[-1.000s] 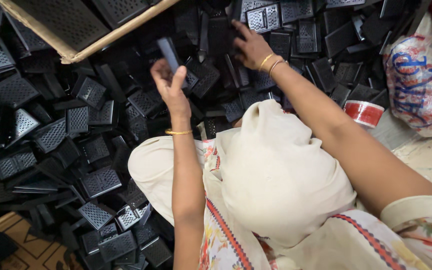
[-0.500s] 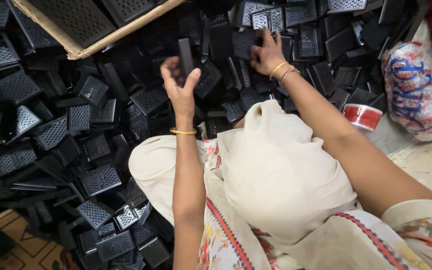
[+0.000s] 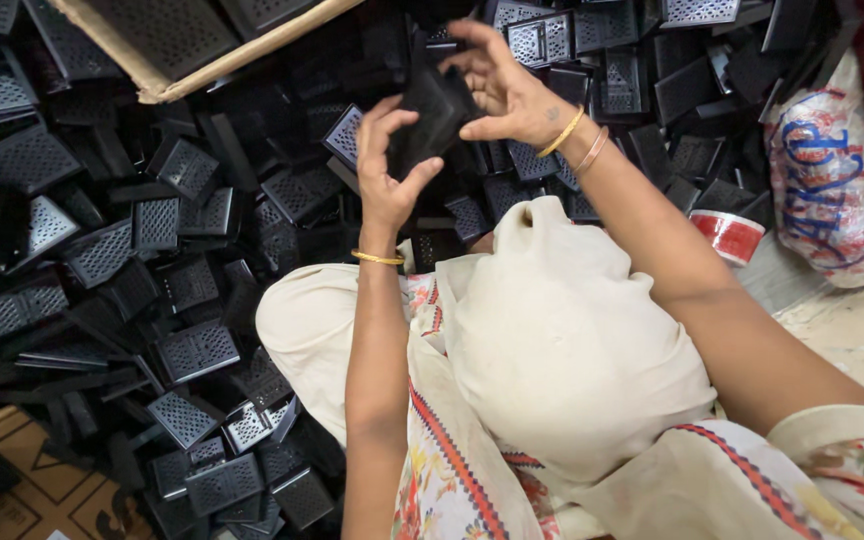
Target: The person sits on the floor among a large pile of black perforated plastic baskets, picks them up one at a time, and stacks them together before placing the stacked baskets into a cardboard box beside them.
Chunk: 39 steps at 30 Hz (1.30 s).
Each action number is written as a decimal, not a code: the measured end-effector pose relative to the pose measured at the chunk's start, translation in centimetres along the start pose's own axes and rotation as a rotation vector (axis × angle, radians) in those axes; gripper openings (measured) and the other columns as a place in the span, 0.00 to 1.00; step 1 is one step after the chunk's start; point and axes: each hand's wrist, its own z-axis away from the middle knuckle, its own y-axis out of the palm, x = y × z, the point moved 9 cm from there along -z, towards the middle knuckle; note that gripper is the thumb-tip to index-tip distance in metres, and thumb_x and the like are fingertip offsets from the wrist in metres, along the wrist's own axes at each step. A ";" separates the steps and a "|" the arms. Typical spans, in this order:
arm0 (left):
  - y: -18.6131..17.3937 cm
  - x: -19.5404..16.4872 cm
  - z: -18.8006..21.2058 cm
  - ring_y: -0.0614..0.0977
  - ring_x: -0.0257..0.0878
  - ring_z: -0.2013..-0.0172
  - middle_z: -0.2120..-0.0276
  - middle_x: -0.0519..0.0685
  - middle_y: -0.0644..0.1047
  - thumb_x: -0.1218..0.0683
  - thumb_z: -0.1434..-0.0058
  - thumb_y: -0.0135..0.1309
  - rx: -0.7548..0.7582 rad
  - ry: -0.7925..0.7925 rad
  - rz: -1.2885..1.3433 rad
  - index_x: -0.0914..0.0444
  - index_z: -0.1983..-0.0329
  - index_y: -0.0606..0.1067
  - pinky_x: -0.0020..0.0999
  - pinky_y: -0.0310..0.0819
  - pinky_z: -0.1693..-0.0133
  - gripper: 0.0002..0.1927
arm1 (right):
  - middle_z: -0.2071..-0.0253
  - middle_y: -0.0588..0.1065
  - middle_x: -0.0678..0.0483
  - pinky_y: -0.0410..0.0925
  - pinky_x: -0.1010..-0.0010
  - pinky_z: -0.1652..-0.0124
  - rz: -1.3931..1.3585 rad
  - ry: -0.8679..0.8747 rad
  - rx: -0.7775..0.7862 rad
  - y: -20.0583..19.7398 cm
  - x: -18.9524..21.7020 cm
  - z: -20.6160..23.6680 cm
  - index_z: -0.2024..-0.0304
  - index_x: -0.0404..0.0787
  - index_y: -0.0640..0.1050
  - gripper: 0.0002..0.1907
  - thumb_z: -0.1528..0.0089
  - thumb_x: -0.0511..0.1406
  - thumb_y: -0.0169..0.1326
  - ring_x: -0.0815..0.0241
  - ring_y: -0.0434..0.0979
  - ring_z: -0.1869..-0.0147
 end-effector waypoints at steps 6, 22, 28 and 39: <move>0.2 -0.3 -0.1 0.75 0.50 0.37 0.37 0.54 0.72 0.58 0.51 0.70 0.006 -0.016 0.094 0.60 0.45 0.73 0.42 0.70 0.35 0.29 | 0.32 0.69 0.48 0.64 0.65 0.26 0.027 -0.127 0.015 1.1 1.3 0.0 0.19 0.48 0.47 0.57 0.40 0.25 0.69 0.57 0.70 0.28; 1.0 -2.1 0.2 0.75 0.51 0.36 0.35 0.55 0.70 0.58 0.47 0.71 -0.035 0.107 0.043 0.58 0.37 0.71 0.42 0.72 0.35 0.34 | 0.31 0.68 0.49 0.69 0.62 0.28 0.031 -0.096 0.003 1.1 3.6 -0.1 0.22 0.42 0.58 0.52 0.43 0.22 0.69 0.57 0.69 0.26; 0.9 -1.9 0.2 0.76 0.51 0.36 0.36 0.56 0.71 0.58 0.49 0.72 0.001 0.071 0.147 0.59 0.37 0.72 0.43 0.73 0.35 0.35 | 0.30 0.71 0.48 0.67 0.60 0.29 0.185 -0.068 0.014 1.9 4.9 0.0 0.23 0.42 0.60 0.50 0.43 0.23 0.70 0.56 0.72 0.25; 0.2 -1.8 0.8 0.84 0.50 0.47 0.46 0.56 0.80 0.58 0.32 0.60 -0.214 0.072 -0.180 0.66 0.37 0.72 0.36 0.79 0.43 0.22 | 0.41 0.71 0.55 0.77 0.61 0.40 -0.357 0.104 -0.339 -0.5 -0.9 -0.3 0.33 0.44 0.67 0.23 0.30 0.35 0.55 0.60 0.76 0.38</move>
